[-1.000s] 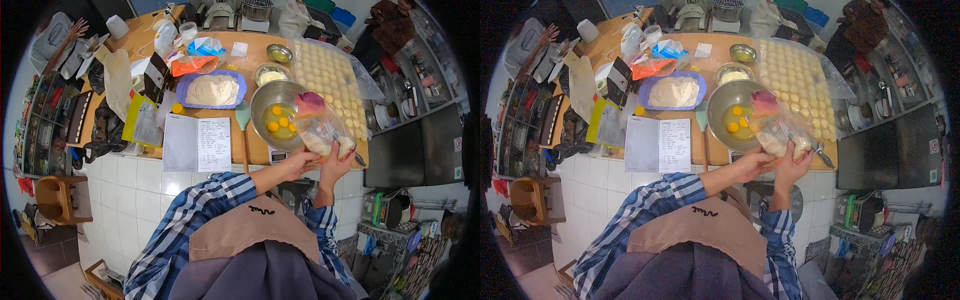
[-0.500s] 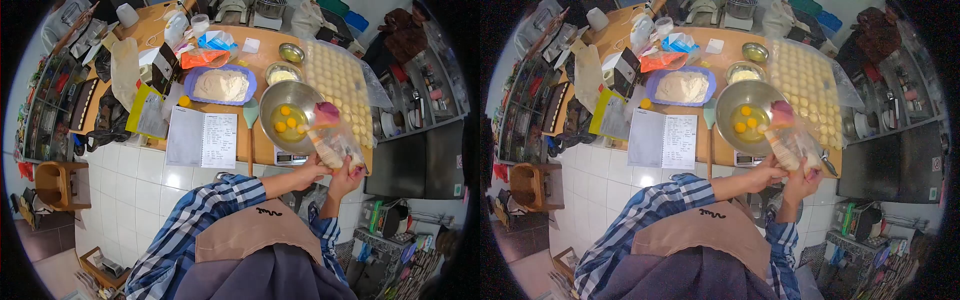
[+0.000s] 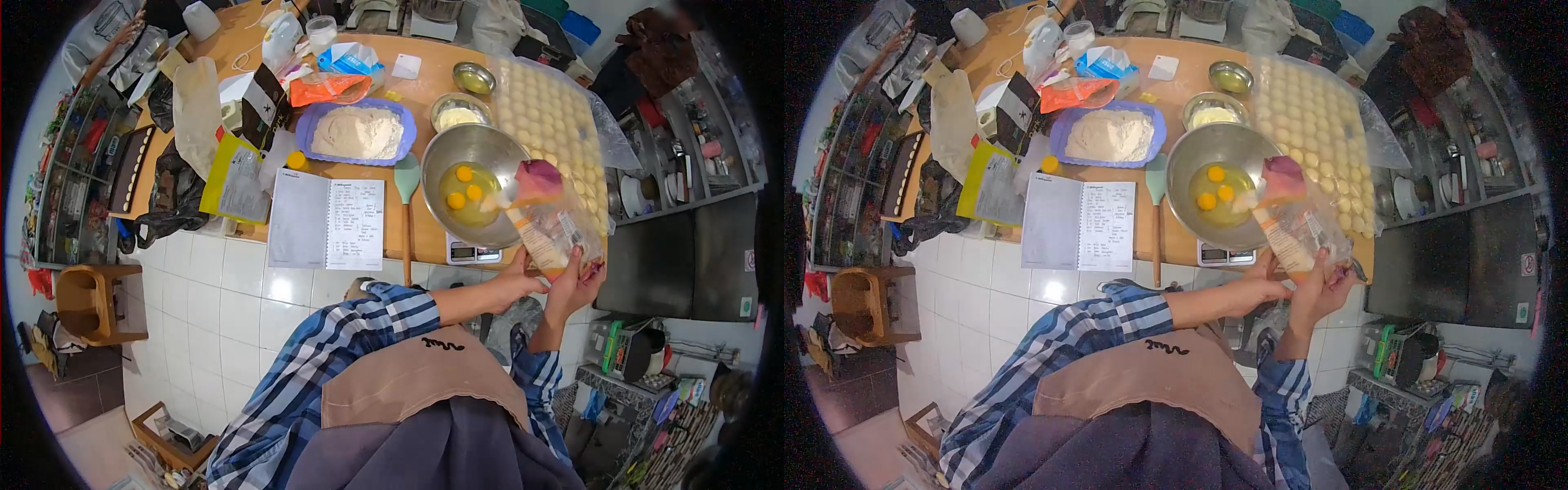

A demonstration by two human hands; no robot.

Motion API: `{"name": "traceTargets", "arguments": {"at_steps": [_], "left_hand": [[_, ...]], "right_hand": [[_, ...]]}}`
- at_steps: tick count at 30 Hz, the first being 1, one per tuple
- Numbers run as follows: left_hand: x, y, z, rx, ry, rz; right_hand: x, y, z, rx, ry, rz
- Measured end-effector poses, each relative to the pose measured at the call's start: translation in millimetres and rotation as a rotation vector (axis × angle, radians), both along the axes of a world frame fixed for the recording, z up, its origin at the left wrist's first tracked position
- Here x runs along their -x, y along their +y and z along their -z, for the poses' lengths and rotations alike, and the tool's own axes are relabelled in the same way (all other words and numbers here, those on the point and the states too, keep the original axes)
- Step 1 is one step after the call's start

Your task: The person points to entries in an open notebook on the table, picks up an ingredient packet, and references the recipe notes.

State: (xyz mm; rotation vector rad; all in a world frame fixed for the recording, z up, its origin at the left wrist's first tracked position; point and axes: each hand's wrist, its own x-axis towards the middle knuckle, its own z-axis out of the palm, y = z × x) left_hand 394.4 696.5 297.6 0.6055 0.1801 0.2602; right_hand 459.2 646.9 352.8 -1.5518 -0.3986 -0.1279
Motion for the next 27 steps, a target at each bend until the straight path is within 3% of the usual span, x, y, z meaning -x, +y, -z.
{"name": "traceTargets", "arguments": {"at_steps": [13,17,20,27], "left_hand": [[-7.9,1.3,19.0,-0.143,-0.039,0.071],[-6.3,3.8,15.7,-0.131,-0.011,0.084],[-3.1,2.4,13.4,-0.117,0.025,0.1],[-5.2,-0.2,18.4,-0.117,0.046,0.08]], "right_hand": [[-18.0,11.3,6.1,0.023,-0.055,0.007],[-9.7,11.4,2.0,-0.086,-0.037,-0.017],[-17.0,1.7,11.6,0.061,-0.014,0.009],[-6.0,-1.7,1.1,-0.003,-0.005,0.019]]}}
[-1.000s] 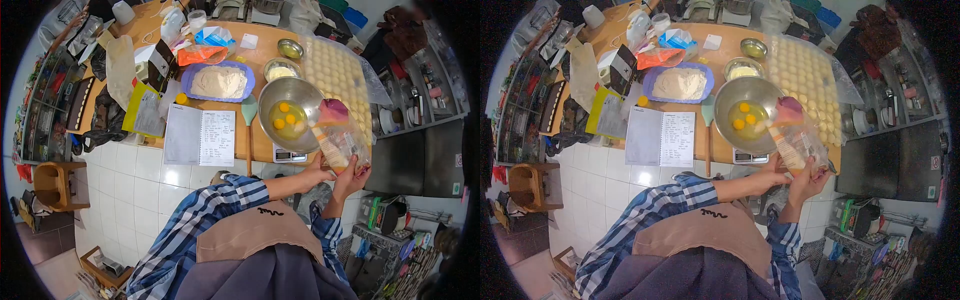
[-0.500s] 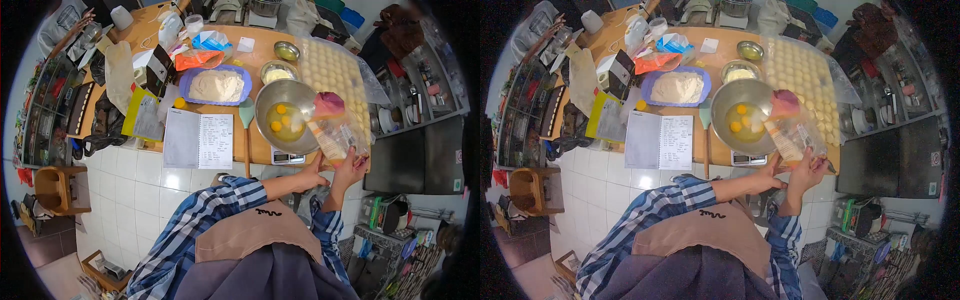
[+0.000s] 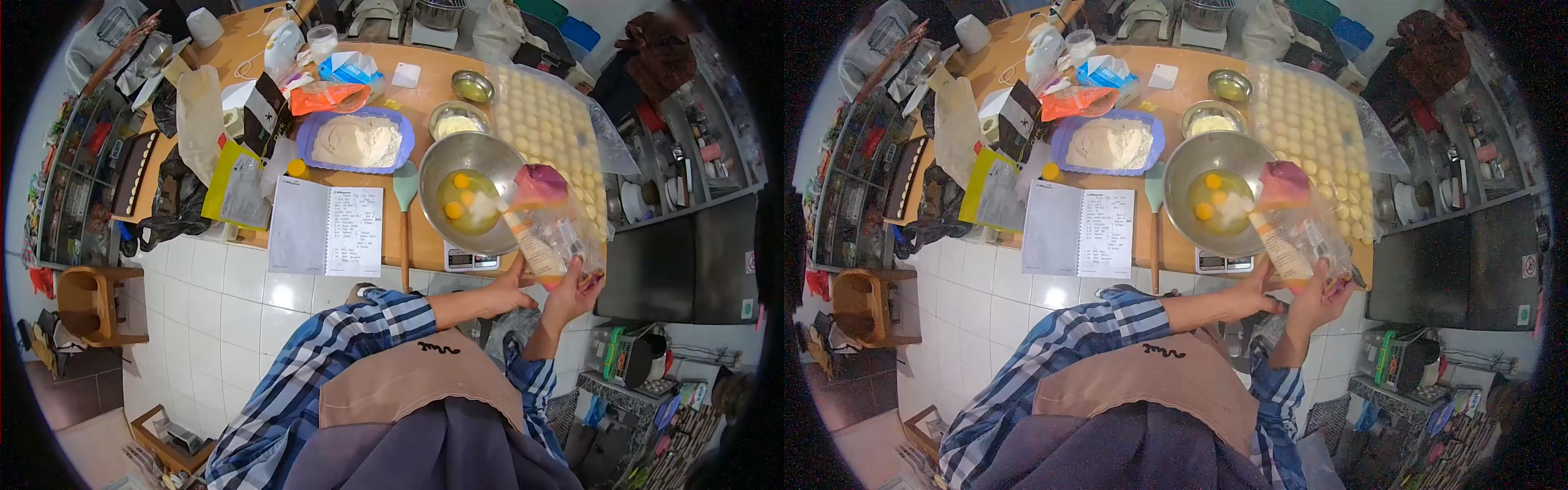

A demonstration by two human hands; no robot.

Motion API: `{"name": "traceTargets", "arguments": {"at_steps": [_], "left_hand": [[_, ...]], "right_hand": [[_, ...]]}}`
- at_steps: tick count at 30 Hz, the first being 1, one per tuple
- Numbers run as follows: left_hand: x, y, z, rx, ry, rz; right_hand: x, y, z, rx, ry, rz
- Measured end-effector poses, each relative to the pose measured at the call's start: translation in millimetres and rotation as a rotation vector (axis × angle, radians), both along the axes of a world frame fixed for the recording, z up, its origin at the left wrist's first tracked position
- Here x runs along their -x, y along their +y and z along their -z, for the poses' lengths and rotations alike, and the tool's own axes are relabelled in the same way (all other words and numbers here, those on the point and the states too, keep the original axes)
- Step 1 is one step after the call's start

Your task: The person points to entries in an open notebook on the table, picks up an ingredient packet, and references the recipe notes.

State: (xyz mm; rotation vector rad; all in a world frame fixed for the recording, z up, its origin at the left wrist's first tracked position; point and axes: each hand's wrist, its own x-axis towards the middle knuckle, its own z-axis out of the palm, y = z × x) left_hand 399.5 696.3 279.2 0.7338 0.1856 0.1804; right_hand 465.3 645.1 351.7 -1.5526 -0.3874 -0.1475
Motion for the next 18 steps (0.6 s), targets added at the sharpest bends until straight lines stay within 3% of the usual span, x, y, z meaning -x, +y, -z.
{"name": "traceTargets", "arguments": {"at_steps": [5,8,18], "left_hand": [[2.0,2.1,-6.5,-0.002,0.031,0.038],[3.1,0.9,-8.1,0.023,0.048,0.04],[-1.8,7.4,-12.4,0.061,-0.033,-0.023]], "right_hand": [[3.1,4.6,-5.8,-0.115,-0.013,0.075],[-13.6,-5.1,11.2,0.053,-0.046,0.05],[-19.9,8.8,17.3,0.016,-0.052,0.024]]}}
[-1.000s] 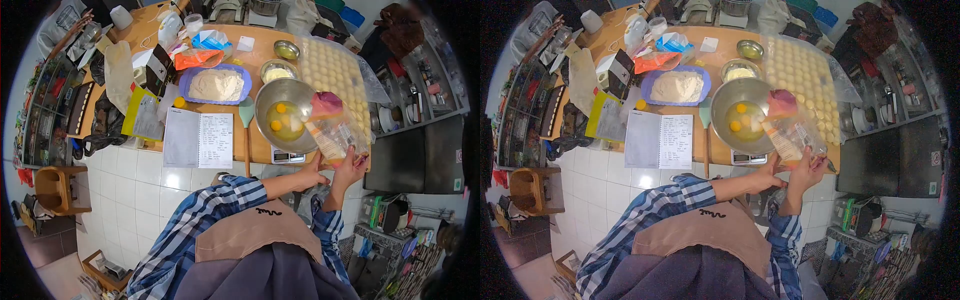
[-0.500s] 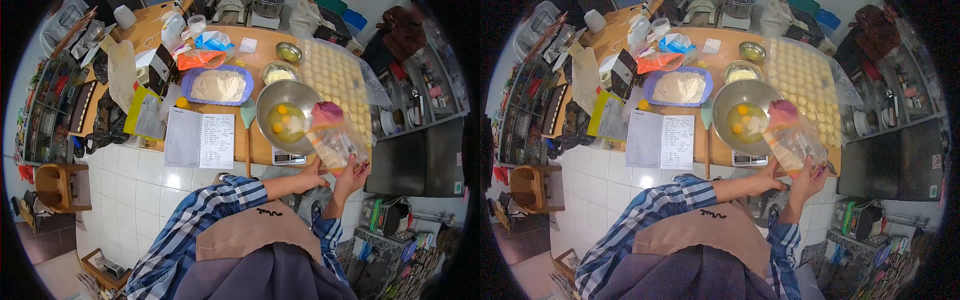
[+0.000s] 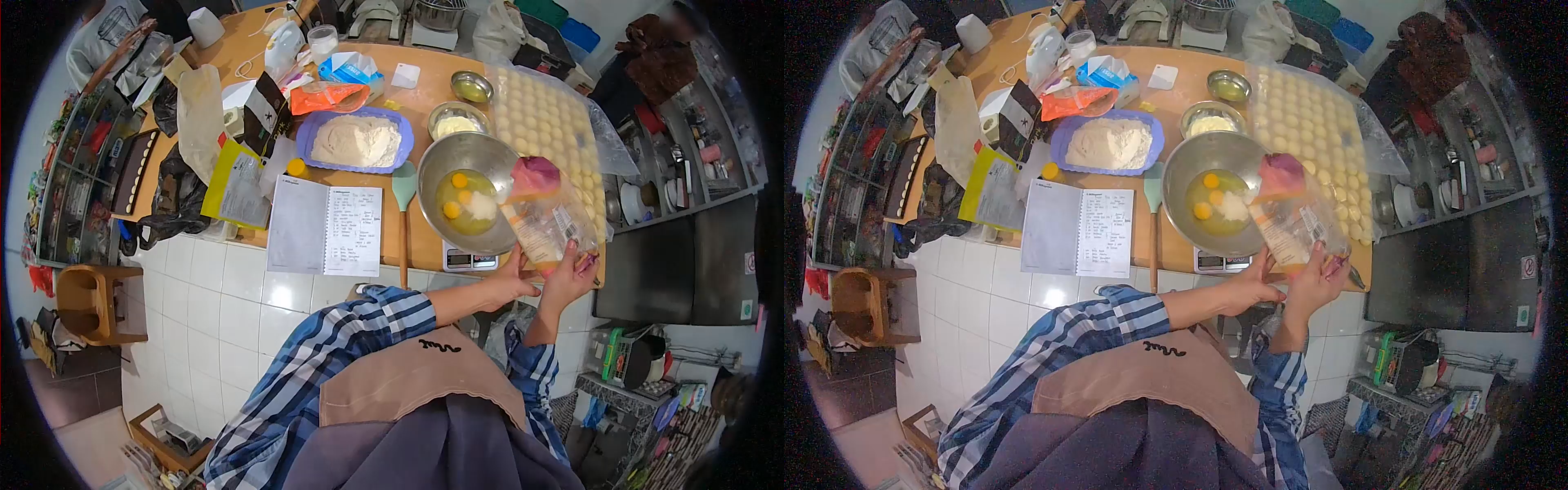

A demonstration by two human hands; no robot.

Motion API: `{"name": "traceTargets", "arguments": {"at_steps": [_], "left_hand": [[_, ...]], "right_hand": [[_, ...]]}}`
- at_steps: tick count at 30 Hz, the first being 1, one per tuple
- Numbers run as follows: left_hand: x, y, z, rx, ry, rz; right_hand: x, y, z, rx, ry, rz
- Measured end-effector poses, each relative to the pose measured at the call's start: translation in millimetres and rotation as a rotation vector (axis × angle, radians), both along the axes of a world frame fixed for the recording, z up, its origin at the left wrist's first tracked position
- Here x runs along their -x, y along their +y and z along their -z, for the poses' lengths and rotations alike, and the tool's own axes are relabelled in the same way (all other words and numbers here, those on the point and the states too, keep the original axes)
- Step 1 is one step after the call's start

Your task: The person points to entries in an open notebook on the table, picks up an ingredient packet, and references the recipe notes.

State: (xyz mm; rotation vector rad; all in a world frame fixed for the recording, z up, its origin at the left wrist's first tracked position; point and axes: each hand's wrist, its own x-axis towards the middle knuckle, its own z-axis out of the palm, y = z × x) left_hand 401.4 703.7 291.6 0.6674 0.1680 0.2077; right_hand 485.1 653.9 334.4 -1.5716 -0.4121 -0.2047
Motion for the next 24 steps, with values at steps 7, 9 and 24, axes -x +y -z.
{"name": "traceTargets", "arguments": {"at_steps": [7,9,24], "left_hand": [[-0.6,1.2,0.4,-0.064,0.012,-0.085],[-0.9,1.2,0.4,-0.023,0.012,-0.097],[-2.2,-4.5,3.1,-0.101,0.021,-0.066]], "right_hand": [[4.4,13.0,-5.2,-0.03,-0.033,-0.056],[6.7,9.9,-3.9,-0.01,-0.044,-0.055],[15.8,-9.9,-21.3,-0.084,0.069,-0.024]]}}
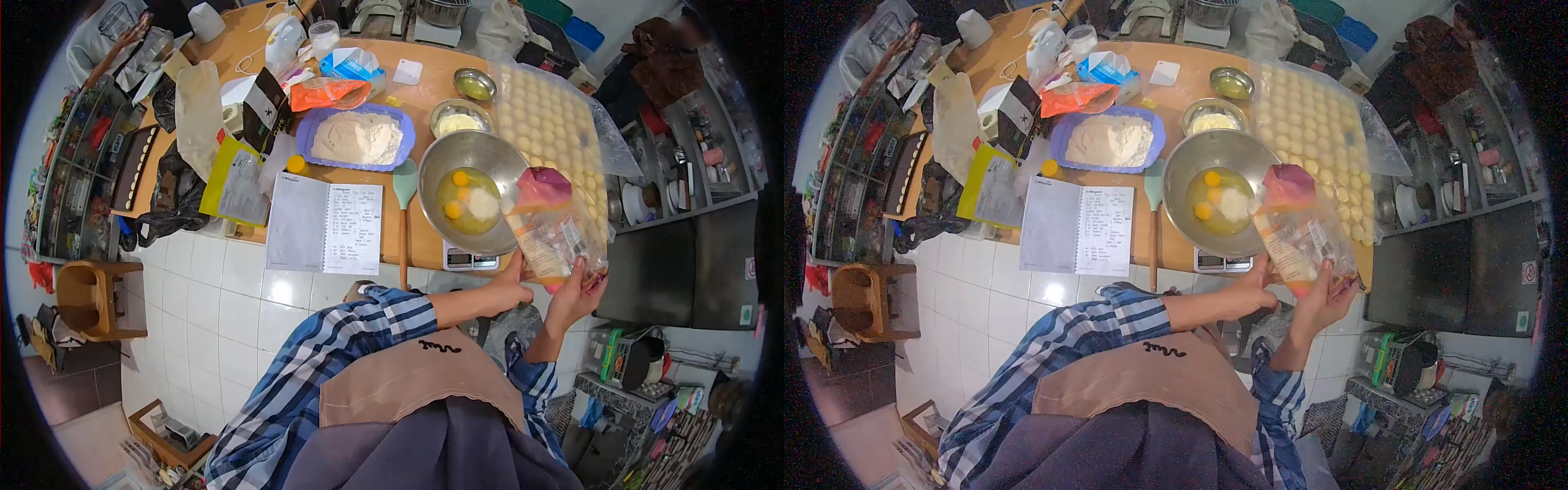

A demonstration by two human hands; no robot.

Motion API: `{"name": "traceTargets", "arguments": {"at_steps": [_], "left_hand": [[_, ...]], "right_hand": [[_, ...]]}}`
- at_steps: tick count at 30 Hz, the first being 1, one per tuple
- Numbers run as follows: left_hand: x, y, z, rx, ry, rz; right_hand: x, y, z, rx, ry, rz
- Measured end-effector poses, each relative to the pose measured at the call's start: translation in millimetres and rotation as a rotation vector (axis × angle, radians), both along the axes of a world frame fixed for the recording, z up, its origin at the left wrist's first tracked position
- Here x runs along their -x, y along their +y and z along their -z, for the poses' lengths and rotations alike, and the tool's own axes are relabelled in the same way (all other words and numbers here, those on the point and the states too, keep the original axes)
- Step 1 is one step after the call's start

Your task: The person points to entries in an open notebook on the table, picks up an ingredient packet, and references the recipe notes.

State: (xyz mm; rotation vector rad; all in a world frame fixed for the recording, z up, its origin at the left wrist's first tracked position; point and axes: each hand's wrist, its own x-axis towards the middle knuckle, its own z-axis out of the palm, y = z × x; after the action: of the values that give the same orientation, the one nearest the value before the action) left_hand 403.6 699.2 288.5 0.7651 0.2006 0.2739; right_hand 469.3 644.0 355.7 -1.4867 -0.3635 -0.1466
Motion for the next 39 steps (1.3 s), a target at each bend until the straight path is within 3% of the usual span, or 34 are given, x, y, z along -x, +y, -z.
{"name": "traceTargets", "arguments": {"at_steps": [8,11,20,26,29,39], "left_hand": [[-6.3,-1.1,6.6,-0.028,-0.026,-0.016],[-2.3,-1.1,4.4,-0.022,-0.008,-0.031],[-2.4,2.4,7.8,0.03,0.01,-0.099],[1.6,2.7,3.9,0.02,0.017,-0.081],[-1.2,1.7,8.6,-0.012,0.039,-0.054],[-1.4,-2.6,9.5,-0.056,-0.004,-0.052]], "right_hand": [[-2.6,4.0,0.7,-0.036,-0.004,0.072],[-9.8,8.2,-0.4,0.166,0.014,0.03],[-5.6,20.9,7.7,-0.029,-0.032,-0.077],[-8.8,6.1,12.3,0.099,-0.038,-0.05],[4.2,7.6,1.7,-0.042,-0.034,0.001],[-1.9,-6.9,7.0,-0.013,-0.005,0.054]]}}
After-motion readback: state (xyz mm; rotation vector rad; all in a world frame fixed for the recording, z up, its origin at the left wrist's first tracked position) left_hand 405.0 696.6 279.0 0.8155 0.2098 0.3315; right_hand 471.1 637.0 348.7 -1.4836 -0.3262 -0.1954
